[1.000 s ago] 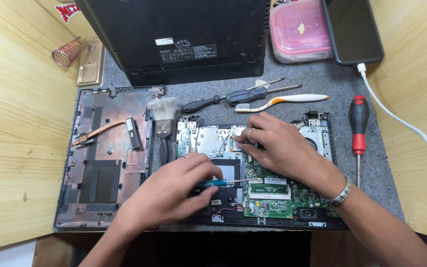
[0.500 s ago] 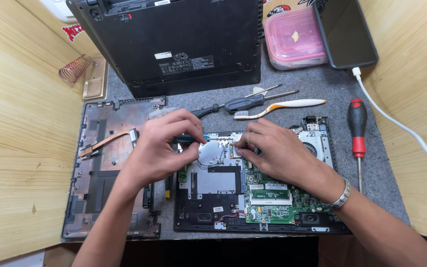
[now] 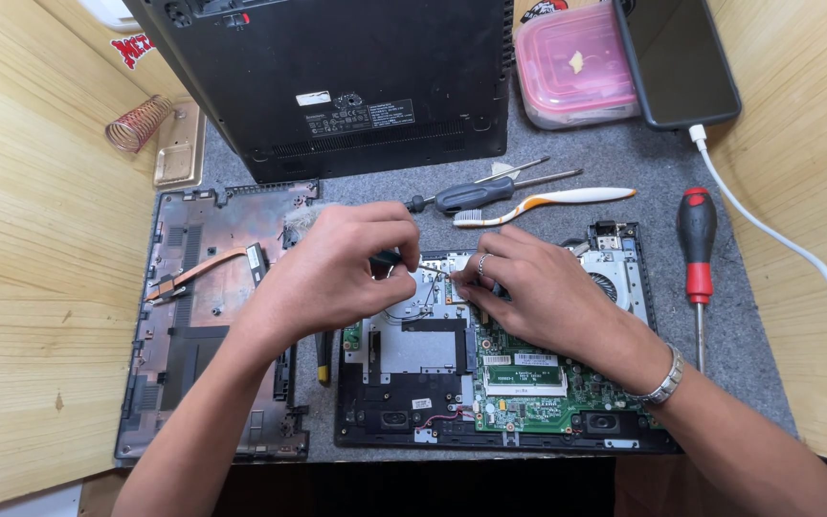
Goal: Repairing a laptop by unscrewing internal components, cleaning the motherboard with brushes, and handling the heat pipe
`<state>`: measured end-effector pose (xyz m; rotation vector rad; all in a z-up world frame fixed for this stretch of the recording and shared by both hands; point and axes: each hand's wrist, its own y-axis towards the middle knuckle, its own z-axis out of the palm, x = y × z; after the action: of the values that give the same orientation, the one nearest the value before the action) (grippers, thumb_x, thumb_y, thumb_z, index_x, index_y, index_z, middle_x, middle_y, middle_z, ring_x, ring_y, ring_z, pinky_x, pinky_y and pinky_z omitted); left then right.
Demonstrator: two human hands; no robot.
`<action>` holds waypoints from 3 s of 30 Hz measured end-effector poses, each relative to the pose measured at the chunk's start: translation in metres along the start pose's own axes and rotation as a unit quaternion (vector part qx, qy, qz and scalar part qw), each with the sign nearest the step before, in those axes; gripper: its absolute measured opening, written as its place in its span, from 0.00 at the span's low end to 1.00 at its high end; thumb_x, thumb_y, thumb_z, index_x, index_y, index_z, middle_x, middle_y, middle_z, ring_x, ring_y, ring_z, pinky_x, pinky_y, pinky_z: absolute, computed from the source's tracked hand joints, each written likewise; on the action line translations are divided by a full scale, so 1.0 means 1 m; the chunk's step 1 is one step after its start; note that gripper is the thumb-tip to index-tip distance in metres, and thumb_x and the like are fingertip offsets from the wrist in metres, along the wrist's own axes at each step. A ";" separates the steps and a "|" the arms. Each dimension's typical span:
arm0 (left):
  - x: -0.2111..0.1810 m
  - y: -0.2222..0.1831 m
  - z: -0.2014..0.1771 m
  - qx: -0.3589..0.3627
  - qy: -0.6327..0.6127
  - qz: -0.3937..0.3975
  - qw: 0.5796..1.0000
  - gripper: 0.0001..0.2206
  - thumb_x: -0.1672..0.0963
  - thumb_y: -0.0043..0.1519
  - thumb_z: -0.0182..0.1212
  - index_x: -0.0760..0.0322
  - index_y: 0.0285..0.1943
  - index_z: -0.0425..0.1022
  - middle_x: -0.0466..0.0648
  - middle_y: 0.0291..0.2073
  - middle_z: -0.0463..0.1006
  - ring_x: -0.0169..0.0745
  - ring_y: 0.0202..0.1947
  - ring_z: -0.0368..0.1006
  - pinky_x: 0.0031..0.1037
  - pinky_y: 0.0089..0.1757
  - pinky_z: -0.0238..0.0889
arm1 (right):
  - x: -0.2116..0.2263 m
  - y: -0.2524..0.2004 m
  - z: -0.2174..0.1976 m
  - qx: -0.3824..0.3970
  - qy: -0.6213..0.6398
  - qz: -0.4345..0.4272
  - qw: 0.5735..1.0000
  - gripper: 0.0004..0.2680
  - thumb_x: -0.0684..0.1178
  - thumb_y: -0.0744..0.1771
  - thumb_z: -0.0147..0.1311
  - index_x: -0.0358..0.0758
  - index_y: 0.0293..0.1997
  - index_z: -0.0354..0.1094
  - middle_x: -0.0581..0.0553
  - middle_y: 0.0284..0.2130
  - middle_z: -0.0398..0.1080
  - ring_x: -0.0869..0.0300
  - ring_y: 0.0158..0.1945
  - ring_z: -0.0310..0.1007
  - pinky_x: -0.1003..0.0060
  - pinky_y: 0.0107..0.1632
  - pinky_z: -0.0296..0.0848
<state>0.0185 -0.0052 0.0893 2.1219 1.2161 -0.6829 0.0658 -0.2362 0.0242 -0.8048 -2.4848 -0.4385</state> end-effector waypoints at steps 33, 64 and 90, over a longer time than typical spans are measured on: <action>-0.001 -0.005 0.000 0.002 -0.001 0.018 1.000 0.06 0.66 0.51 0.57 0.65 0.28 0.73 0.52 0.26 0.75 0.56 0.27 0.75 0.35 0.33 0.70 | -0.001 0.000 0.001 -0.012 0.006 -0.021 1.000 0.02 0.45 0.65 0.62 0.41 0.37 0.75 0.48 0.26 0.69 0.53 0.35 0.71 0.57 0.37 0.74; 0.009 -0.034 0.011 -0.157 -0.090 0.028 0.983 0.10 0.67 0.51 0.58 0.61 0.29 0.79 0.47 0.29 0.80 0.38 0.20 0.66 0.25 0.24 0.65 | 0.010 0.009 -0.015 -0.054 0.260 0.100 0.959 0.03 0.38 0.64 0.61 0.36 0.37 0.80 0.43 0.25 0.79 0.61 0.27 0.69 0.65 0.31 0.67; 0.006 -0.036 0.010 -0.177 -0.099 0.039 0.978 0.10 0.67 0.51 0.58 0.61 0.28 0.80 0.47 0.29 0.80 0.37 0.21 0.67 0.24 0.24 0.65 | 0.004 0.006 -0.013 -0.059 0.357 0.136 0.922 0.03 0.39 0.64 0.63 0.35 0.37 0.81 0.40 0.25 0.79 0.59 0.33 0.75 0.62 0.41 0.75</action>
<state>-0.0119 0.0060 0.0695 1.7534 1.0515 -0.5768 0.0706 -0.2353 0.0379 -0.8331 -1.6592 -0.6471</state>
